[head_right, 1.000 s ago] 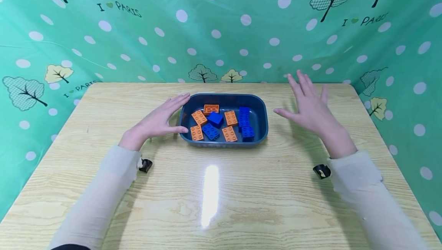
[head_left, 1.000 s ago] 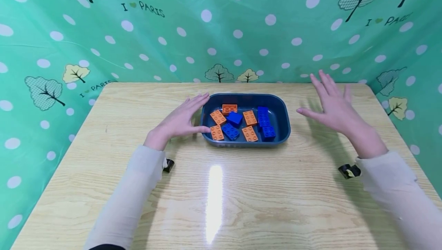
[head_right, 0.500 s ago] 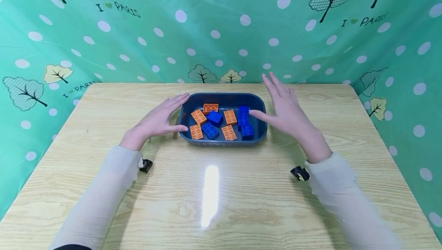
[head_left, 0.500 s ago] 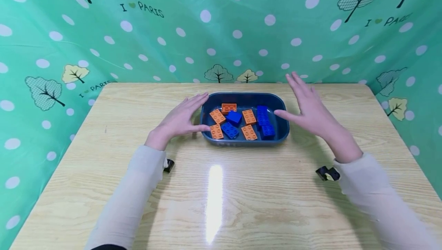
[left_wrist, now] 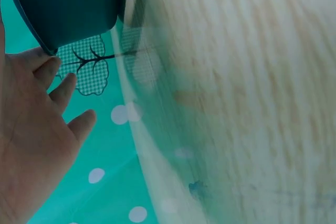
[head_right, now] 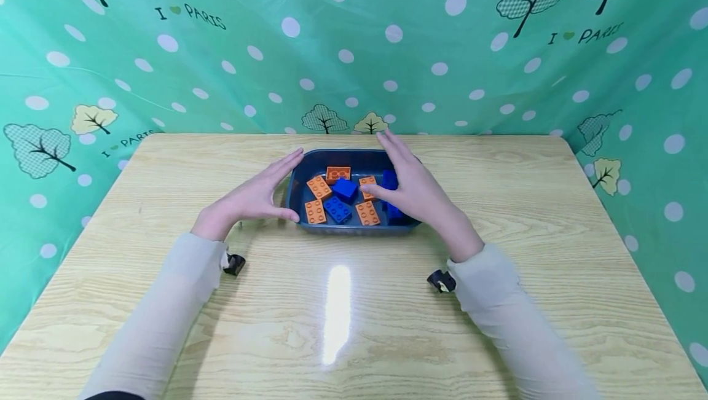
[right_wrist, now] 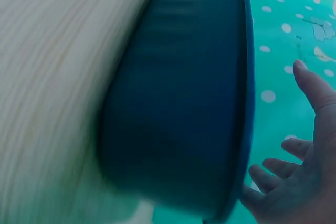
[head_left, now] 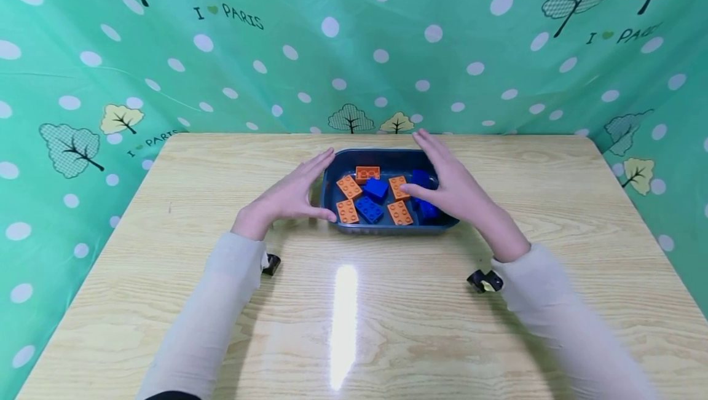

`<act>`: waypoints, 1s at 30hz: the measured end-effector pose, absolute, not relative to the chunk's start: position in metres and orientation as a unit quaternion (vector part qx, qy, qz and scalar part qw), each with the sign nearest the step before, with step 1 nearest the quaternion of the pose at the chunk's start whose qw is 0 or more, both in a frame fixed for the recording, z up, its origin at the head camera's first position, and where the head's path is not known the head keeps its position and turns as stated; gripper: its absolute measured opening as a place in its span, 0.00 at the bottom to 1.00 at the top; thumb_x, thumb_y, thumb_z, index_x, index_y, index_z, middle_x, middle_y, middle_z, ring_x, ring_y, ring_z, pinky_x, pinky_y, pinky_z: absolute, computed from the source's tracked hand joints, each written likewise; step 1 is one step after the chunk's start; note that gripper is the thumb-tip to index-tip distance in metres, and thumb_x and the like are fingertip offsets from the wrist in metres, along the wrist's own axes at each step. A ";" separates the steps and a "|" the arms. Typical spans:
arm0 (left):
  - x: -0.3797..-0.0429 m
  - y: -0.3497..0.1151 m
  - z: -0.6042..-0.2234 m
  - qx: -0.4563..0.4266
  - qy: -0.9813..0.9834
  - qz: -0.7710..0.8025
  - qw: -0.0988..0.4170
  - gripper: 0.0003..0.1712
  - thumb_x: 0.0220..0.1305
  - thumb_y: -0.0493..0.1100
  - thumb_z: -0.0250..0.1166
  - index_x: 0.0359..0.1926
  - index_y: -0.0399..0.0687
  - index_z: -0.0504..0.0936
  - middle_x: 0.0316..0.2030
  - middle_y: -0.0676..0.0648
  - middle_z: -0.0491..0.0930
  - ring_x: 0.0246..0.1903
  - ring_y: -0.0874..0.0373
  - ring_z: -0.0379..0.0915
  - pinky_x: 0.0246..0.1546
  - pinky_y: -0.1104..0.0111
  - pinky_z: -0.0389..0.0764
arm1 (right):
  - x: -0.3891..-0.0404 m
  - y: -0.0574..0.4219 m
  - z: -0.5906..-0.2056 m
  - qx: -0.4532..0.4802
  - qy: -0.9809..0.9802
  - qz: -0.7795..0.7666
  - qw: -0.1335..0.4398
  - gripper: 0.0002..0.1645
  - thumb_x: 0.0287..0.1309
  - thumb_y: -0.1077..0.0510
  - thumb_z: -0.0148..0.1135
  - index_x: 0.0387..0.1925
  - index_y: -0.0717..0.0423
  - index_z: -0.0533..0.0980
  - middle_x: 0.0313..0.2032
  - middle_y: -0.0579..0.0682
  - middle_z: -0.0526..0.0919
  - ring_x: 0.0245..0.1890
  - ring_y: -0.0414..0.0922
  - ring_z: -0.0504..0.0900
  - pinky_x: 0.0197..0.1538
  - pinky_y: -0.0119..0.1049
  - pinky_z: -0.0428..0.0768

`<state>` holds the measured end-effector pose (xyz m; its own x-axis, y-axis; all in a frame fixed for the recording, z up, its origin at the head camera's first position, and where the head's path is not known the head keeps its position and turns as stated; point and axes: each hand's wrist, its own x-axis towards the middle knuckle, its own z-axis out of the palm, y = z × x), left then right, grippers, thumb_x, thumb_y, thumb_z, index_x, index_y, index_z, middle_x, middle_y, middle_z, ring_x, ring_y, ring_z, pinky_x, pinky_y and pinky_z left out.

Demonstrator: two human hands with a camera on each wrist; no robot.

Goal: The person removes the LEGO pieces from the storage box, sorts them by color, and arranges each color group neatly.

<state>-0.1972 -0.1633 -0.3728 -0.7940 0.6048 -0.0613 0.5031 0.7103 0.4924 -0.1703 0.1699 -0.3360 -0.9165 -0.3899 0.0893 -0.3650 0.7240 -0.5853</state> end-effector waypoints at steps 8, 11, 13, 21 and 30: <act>-0.196 -0.162 -0.372 0.298 0.917 0.238 0.116 0.80 0.37 0.85 0.63 0.80 0.51 0.37 0.81 0.48 0.34 0.80 0.42 0.34 0.79 0.43 0.41 | -0.173 0.141 -0.346 -0.194 0.899 -0.389 0.058 0.55 0.60 0.43 0.69 0.79 0.47 0.49 0.80 0.51 0.49 0.78 0.55 0.54 0.76 0.56 0.64; -0.196 -0.162 -0.373 0.295 0.917 0.240 0.118 0.80 0.37 0.85 0.64 0.80 0.52 0.37 0.81 0.49 0.33 0.80 0.42 0.34 0.79 0.44 0.40 | -0.174 0.132 -0.350 -0.188 0.879 -0.433 0.076 0.52 0.61 0.46 0.68 0.78 0.50 0.52 0.78 0.54 0.53 0.76 0.54 0.59 0.76 0.50 0.66; -0.196 -0.163 -0.373 0.294 0.917 0.243 0.119 0.79 0.37 0.84 0.64 0.80 0.54 0.36 0.81 0.49 0.33 0.80 0.42 0.34 0.79 0.44 0.40 | -0.176 0.128 -0.352 -0.182 0.864 -0.461 0.088 0.50 0.62 0.49 0.69 0.78 0.51 0.53 0.77 0.56 0.56 0.76 0.54 0.60 0.76 0.49 0.65; -0.197 -0.161 -0.376 0.292 0.912 0.260 0.124 0.79 0.37 0.83 0.65 0.81 0.54 0.37 0.81 0.50 0.33 0.80 0.44 0.34 0.79 0.44 0.41 | -0.184 0.117 -0.368 -0.146 0.819 -0.533 0.152 0.43 0.63 0.53 0.67 0.75 0.55 0.59 0.75 0.55 0.61 0.74 0.56 0.64 0.76 0.49 0.66; -0.195 -0.161 -0.374 0.284 0.914 0.256 0.133 0.80 0.36 0.84 0.65 0.80 0.56 0.35 0.81 0.52 0.31 0.80 0.46 0.32 0.79 0.45 0.40 | -0.187 0.107 -0.378 -0.134 0.876 -0.441 0.141 0.35 0.59 0.56 0.71 0.67 0.57 0.71 0.66 0.57 0.71 0.67 0.54 0.73 0.69 0.48 0.75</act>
